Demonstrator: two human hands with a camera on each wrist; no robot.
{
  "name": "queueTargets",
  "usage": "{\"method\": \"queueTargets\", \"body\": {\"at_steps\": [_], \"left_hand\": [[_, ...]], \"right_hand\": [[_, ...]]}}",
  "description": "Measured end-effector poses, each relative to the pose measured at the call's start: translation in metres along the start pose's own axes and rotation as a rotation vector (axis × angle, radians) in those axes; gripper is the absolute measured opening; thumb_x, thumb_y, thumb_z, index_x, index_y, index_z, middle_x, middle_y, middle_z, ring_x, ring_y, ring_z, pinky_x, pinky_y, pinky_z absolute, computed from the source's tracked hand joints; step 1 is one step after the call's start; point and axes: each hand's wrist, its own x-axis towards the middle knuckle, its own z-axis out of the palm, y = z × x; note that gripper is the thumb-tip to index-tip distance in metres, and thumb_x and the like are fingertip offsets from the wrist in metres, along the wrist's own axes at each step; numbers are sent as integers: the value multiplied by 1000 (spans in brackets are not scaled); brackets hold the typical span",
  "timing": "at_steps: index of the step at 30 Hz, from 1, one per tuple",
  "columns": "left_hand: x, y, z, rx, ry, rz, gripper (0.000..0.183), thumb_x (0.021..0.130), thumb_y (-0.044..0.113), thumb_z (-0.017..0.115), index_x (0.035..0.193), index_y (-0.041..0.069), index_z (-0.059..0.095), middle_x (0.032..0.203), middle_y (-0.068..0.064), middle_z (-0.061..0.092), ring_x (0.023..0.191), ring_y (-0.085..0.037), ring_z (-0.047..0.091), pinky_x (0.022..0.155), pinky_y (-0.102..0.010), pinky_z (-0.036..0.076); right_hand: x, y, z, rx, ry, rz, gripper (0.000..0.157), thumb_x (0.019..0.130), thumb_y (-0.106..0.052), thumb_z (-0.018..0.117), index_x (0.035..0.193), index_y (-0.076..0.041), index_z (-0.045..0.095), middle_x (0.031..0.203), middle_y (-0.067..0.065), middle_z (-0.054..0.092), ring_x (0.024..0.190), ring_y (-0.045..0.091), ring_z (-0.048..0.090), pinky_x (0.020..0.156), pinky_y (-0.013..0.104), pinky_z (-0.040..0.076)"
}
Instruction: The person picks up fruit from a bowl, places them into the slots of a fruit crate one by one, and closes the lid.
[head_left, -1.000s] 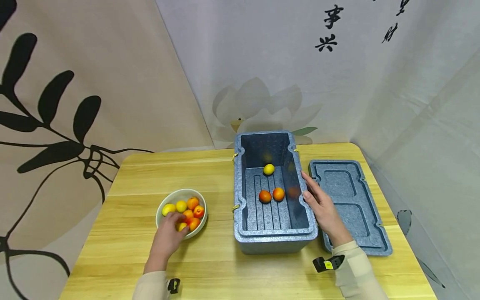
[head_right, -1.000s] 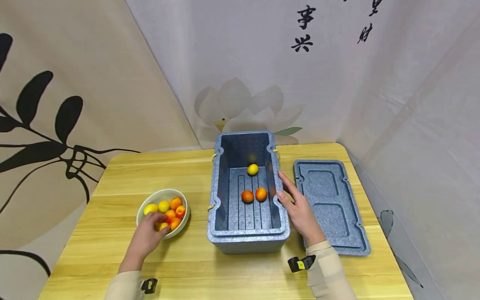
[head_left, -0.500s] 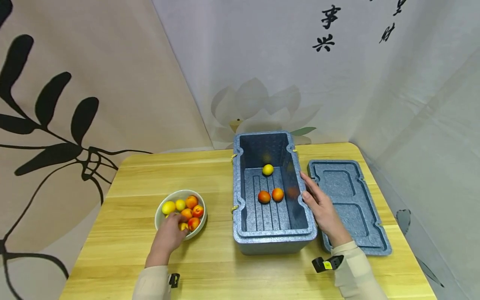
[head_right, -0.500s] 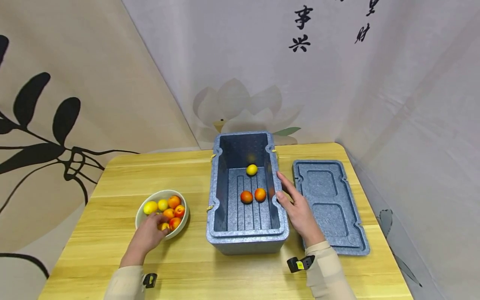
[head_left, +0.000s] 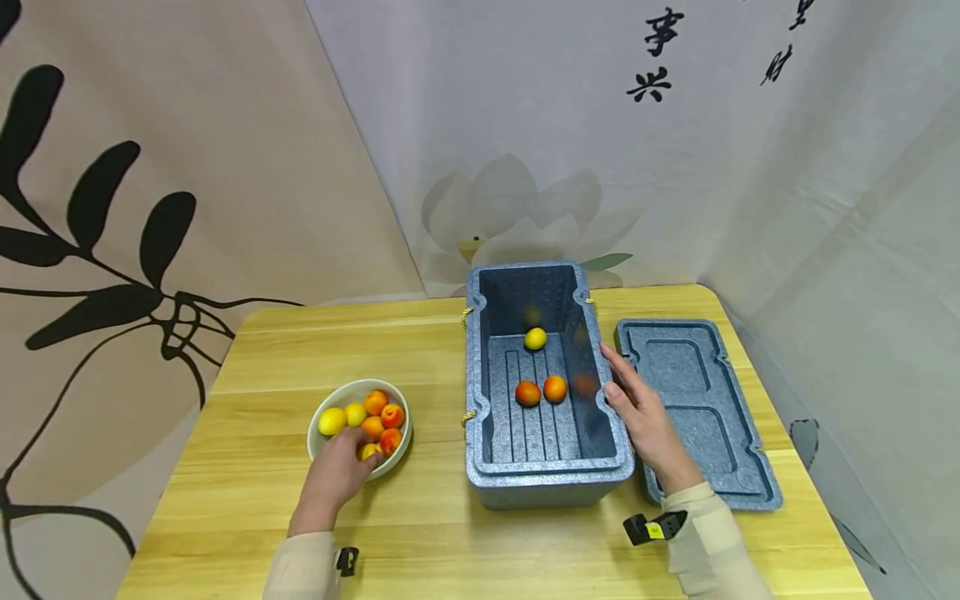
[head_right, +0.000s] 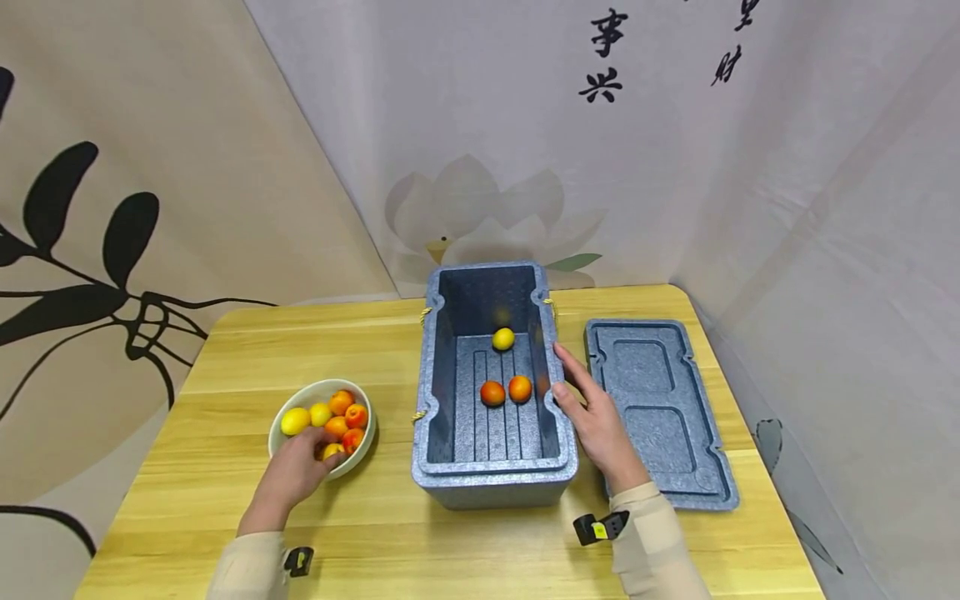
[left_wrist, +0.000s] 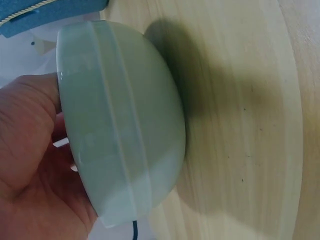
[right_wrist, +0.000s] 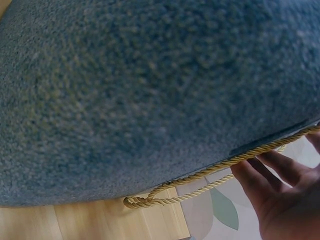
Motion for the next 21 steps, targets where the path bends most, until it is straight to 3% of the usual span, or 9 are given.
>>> {"method": "queueTargets", "body": {"at_steps": [6,14,21], "left_hand": [[0,-6,1,-78,29,25,22,83,12,79,99,0,69,97,-12,66,91,-30,61,85,-48,50],[-3,-10,-3,-240,40,5,28,86,11,77,108,-1,66,110,-15,62,101,-33,62,88,-48,51],[-6,-13,-3,-288,91,37,27,84,11,80,106,1,67,107,-13,62,100,-35,63,88,-48,52]], "right_hand": [[-1,-1,0,2,-3,5,50,105,-10,44,154,-16,35,156,10,31,139,34,30,102,15,34],[-1,0,0,-1,-8,8,50,106,-10,44,154,-18,34,157,8,30,140,33,30,101,16,35],[-1,0,0,1,-7,13,50,106,-11,44,154,-19,34,157,8,30,140,31,30,100,16,36]]}}
